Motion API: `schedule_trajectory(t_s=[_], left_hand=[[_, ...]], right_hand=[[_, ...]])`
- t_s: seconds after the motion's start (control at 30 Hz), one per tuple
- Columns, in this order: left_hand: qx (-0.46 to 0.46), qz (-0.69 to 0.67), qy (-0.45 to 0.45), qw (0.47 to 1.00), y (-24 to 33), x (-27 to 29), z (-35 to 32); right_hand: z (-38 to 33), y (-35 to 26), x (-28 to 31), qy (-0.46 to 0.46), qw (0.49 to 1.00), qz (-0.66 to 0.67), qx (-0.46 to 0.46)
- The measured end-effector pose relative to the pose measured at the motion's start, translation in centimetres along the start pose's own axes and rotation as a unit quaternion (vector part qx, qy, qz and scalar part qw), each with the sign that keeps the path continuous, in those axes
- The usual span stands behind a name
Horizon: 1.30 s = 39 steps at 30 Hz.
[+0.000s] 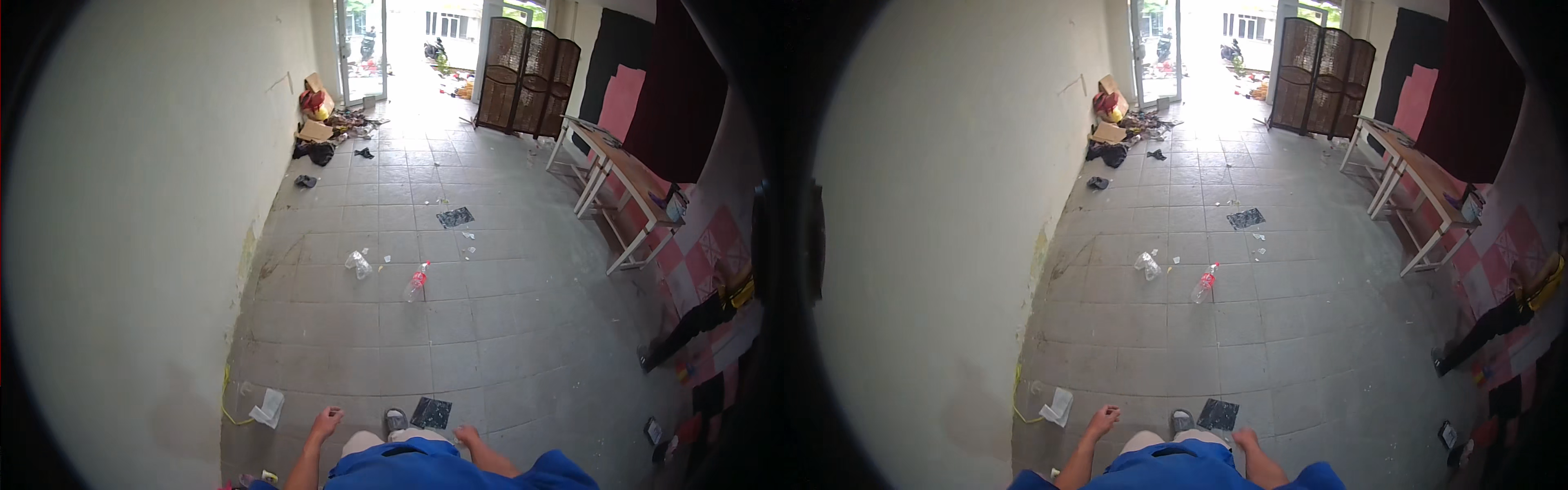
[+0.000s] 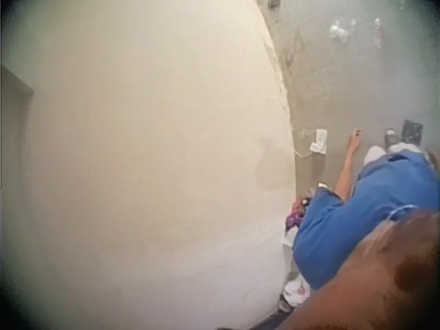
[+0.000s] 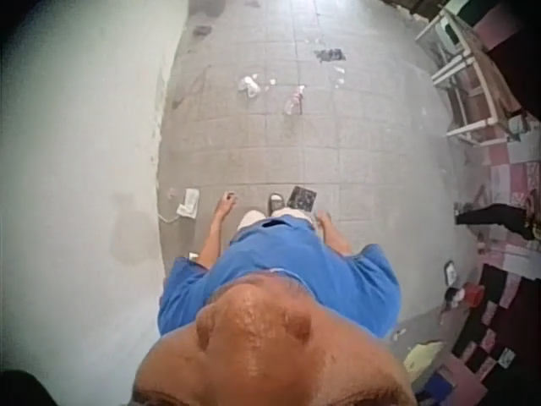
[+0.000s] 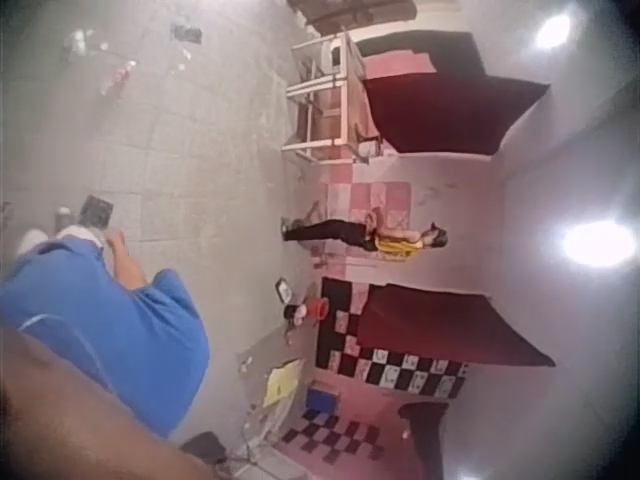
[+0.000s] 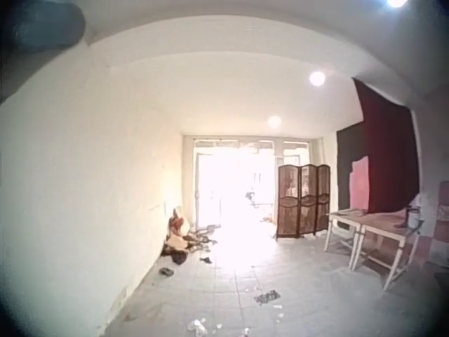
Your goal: The recorder picks up and stacks cardboard sheets and then moves to a different area to sort through a pile of clothes on the floor.
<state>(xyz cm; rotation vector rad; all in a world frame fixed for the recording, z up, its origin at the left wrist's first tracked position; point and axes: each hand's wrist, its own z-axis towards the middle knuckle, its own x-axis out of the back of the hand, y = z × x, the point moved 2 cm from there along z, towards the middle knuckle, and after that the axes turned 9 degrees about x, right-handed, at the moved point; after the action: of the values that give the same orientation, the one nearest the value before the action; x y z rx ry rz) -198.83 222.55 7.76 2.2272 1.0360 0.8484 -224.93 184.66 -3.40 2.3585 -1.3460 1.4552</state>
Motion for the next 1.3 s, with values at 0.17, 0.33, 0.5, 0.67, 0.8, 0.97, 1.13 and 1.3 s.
schedule_trajectory(t_s=[0.17,0.33,0.5,0.67,0.8,0.97,1.13,1.3], left_hand=[[0.107,-0.151,0.042,0.982,1.7,3.5,3.8],[0.213,-0.246,0.062,0.944,1.6,8.4,9.5],[0.212,-0.285,0.072,0.932,6.5,15.0,21.2],[0.11,-0.215,0.103,0.965,20.5,21.2,33.8],[0.001,-0.188,0.048,0.981,34.9,23.6,39.7],[-0.061,-0.21,-0.047,0.975,48.7,23.8,46.7],[-0.079,-0.137,-0.084,0.984,55.4,24.3,57.6],[-0.06,0.012,-0.049,0.997,54.8,29.3,65.7]], right_hand=[[18.9,-18.5,11.7,0.079,0.969,0.189,0.14],[29.4,-33.2,20.7,0.13,0.945,0.145,0.261],[37.9,-39.9,24.8,0.094,0.948,0.221,0.207],[41.4,-36.9,22.1,0.126,0.981,0.094,0.112],[38.0,-32.9,18.7,-0.041,0.984,0.152,-0.082],[36.5,-31.7,15.9,-0.128,0.975,0.042,-0.178],[47.9,-34.2,11.8,-0.195,0.974,-0.003,-0.119],[59.3,-45.4,19.1,-0.04,0.969,0.233,-0.066]])
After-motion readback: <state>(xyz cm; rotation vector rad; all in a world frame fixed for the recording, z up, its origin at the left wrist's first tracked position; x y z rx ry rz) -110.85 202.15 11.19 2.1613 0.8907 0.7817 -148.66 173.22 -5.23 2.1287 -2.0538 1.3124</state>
